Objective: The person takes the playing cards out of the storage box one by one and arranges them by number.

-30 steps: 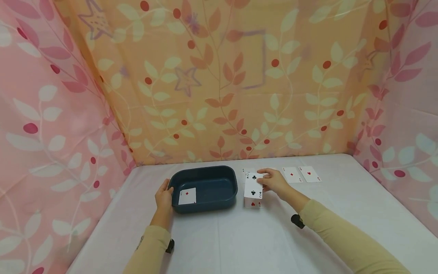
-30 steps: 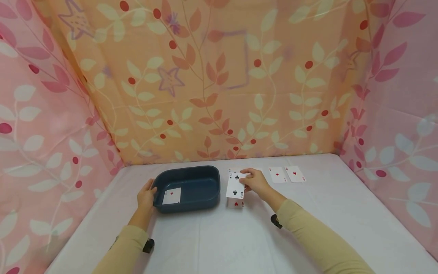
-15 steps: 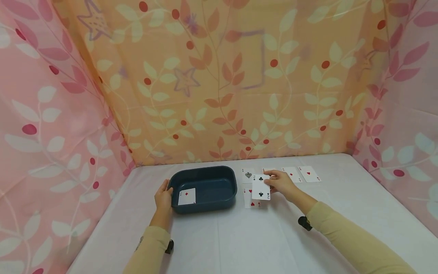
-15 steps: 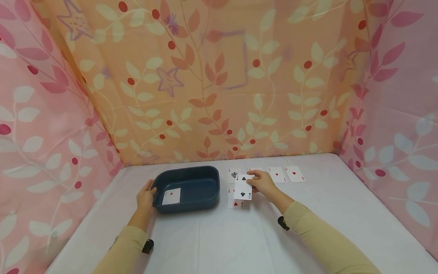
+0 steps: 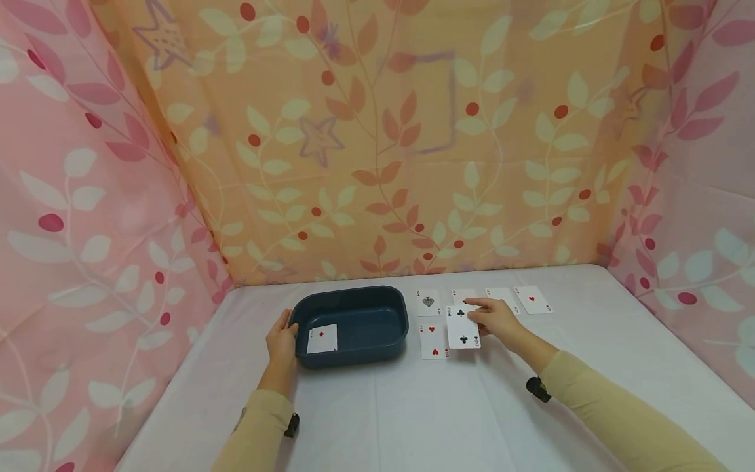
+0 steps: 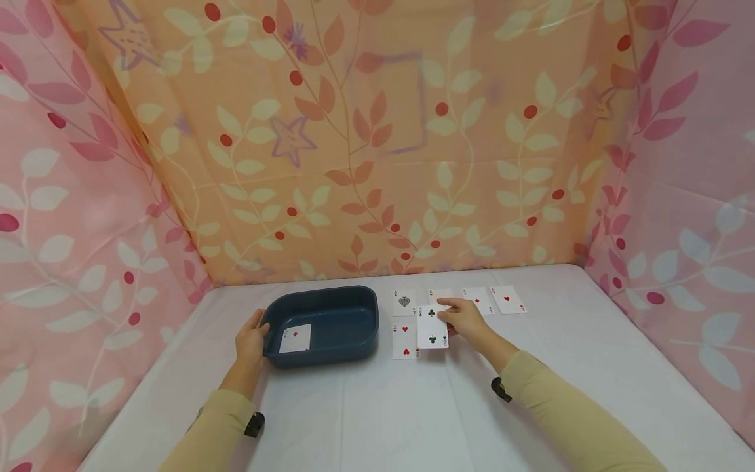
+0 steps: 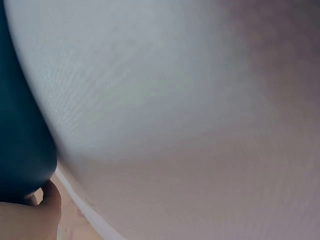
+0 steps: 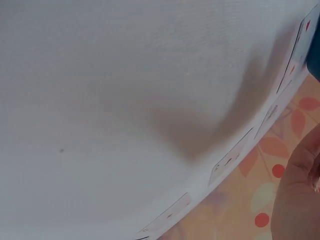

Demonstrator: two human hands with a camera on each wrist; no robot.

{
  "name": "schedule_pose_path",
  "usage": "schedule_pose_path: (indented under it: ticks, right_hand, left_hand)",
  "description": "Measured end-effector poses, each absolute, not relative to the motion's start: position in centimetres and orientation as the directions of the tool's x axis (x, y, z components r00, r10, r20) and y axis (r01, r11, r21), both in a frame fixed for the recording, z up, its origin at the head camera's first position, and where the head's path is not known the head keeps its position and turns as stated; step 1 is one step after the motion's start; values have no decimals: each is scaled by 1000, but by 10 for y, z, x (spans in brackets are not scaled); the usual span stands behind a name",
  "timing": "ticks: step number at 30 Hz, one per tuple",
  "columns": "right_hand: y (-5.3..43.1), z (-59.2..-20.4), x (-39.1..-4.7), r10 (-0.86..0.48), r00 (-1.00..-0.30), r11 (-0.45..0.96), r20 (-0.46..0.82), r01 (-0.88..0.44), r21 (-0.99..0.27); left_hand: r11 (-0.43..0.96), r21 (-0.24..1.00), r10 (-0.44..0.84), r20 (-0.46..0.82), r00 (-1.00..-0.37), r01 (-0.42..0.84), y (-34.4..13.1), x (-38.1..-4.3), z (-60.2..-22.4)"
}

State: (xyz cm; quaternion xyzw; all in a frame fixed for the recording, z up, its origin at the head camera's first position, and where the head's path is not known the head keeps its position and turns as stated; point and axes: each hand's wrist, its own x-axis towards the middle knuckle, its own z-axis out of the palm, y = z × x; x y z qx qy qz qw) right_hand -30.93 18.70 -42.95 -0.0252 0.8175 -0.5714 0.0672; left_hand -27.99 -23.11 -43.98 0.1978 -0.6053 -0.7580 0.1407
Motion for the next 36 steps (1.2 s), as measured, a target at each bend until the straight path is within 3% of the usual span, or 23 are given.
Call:
schedule_pose_path:
  ticks: [22, 36]
  right_hand:
    - [215, -441, -307, -148, -986, 308, -75, 26, -951]
    - [211, -444, -317, -73, -985, 481, -156, 103, -871]
  left_hand:
    - [-234, 971, -454, -150, -878, -44, -231, -280, -440]
    - [-237, 971, -463, -131, -877, -20, -232, -284, -443]
